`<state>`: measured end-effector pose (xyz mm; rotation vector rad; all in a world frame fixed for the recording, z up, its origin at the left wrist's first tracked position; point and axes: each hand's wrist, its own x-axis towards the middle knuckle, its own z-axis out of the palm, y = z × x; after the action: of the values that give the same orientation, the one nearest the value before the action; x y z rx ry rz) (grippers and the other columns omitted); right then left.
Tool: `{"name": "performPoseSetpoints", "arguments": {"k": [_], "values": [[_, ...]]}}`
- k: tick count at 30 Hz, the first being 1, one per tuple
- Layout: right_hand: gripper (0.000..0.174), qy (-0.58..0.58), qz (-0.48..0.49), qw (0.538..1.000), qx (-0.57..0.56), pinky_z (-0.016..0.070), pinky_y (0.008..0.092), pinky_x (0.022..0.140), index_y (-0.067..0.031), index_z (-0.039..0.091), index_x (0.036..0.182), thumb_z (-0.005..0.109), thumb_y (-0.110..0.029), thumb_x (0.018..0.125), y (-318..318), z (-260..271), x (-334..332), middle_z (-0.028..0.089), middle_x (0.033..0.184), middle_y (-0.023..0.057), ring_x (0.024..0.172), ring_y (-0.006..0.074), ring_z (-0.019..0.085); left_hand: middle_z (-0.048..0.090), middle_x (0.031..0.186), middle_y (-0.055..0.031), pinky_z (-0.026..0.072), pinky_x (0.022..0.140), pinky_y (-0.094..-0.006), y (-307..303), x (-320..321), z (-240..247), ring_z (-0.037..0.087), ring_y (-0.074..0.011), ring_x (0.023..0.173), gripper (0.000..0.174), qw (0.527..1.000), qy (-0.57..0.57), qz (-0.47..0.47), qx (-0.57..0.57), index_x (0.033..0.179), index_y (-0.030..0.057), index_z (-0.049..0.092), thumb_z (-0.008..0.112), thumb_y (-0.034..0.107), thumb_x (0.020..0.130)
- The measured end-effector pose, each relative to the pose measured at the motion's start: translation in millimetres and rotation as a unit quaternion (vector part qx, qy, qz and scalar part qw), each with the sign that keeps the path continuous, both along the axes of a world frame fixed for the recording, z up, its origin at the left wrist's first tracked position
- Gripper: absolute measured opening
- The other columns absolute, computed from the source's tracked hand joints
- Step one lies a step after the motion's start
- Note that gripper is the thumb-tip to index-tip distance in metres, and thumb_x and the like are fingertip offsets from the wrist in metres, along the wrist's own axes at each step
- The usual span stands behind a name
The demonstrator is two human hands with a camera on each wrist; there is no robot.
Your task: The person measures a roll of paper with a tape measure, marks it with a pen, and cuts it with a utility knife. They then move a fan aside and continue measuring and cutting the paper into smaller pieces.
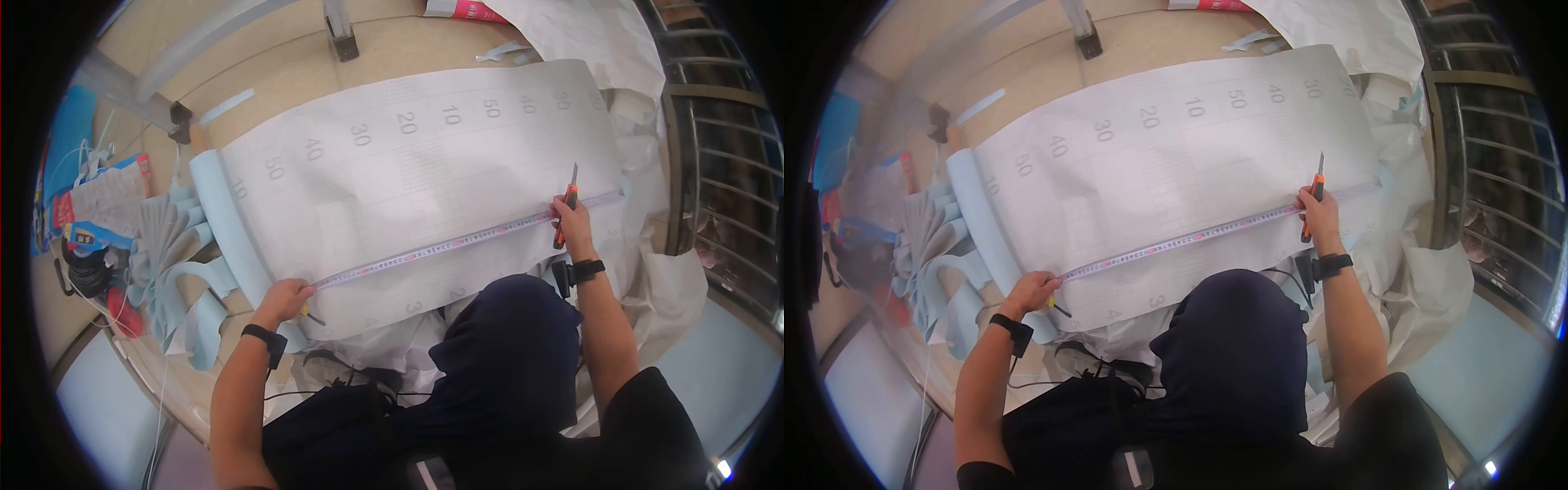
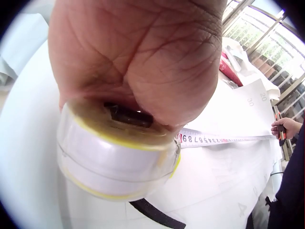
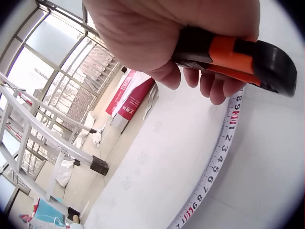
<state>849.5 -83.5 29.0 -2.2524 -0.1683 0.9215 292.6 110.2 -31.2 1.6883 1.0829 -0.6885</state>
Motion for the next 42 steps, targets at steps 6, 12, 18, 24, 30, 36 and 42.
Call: {"name": "performPoseSetpoints", "arguments": {"k": [6,12,18,24,30,36,42], "values": [[0.015,-0.005,-0.026,1.000,0.004,0.0471,0.0252,0.059,-0.0069,0.065,0.097,0.063,-0.019,0.089,-6,-5,1,0.064,0.080,-0.0002,0.073,0.0090,0.063,0.066,0.078,-0.0195,0.0496,0.070,-0.0411,0,-3,-2,0.064,-0.0341,0.074,0.036,1.000,-0.019,0.016,0.001,0.090,0.0009,0.069,0.057,0.035,0.092],[0.018,0.006,0.025,1.000,0.003,0.0462,0.0249,0.059,-0.0062,0.064,0.098,0.062,-0.021,0.088,4,-3,-4,0.064,0.080,0.0005,0.069,0.0101,0.063,0.066,0.077,-0.0203,0.0490,0.070,-0.0416,0,-4,-2,0.063,-0.0360,0.074,0.038,1.000,-0.020,-0.011,0.020,0.088,0.0007,0.068,0.056,0.036,0.093],[0.022,0.045,0.058,0.997,0.015,0.0477,0.0270,0.065,-0.0047,0.062,0.103,0.062,-0.022,0.089,31,4,-28,0.065,0.084,0.0025,0.072,0.0131,0.064,0.067,0.092,-0.0211,0.0487,0.081,-0.0459,3,-2,0,0.062,-0.0399,0.091,0.041,1.000,0.012,-0.026,-0.012,0.093,0.0033,0.069,0.051,0.040,0.095],[0.026,0.115,0.179,0.977,-0.005,0.0482,0.0276,0.065,-0.0028,0.062,0.105,0.065,-0.021,0.087,57,-7,-64,0.065,0.085,0.0033,0.074,0.0136,0.066,0.066,0.078,-0.0196,0.0490,0.073,-0.0423,1,0,2,0.063,-0.0365,0.077,0.039,1.000,-0.010,-0.001,0.002,0.089,0.0013,0.068,0.055,0.038,0.094],[0.029,0.179,0.297,0.937,-0.043,0.0497,0.0270,0.063,0.0006,0.062,0.106,0.066,-0.020,0.086,80,-17,-108,0.064,0.083,0.0044,0.073,0.0134,0.067,0.067,0.082,-0.0195,0.0493,0.075,-0.0423,2,-2,1,0.063,-0.0371,0.081,0.038,1.000,-0.013,-0.018,0.001,0.092,0.0023,0.068,0.054,0.038,0.094],[0.035,0.249,0.357,0.899,-0.045,0.0504,0.0279,0.065,0.0019,0.059,0.112,0.064,-0.020,0.087,86,-21,-136,0.063,0.086,0.0062,0.074,0.0141,0.066,0.067,0.084,-0.0199,0.0495,0.077,-0.0430,0,-2,1,0.064,-0.0379,0.084,0.038,1.000,-0.019,-0.011,0.010,0.094,0.0031,0.069,0.053,0.038,0.094],[0.036,0.279,0.434,0.851,-0.097,0.0504,0.0303,0.067,0.0007,0.059,0.114,0.063,-0.022,0.086,85,-24,-156,0.063,0.088,0.0067,0.075,0.0150,0.066,0.067,0.087,-0.0207,0.0492,0.079,-0.0432,1,-3,0,0.063,-0.0382,0.086,0.039,1.000,-0.007,-0.012,0.000,0.095,0.0037,0.070,0.054,0.039,0.094]]}}
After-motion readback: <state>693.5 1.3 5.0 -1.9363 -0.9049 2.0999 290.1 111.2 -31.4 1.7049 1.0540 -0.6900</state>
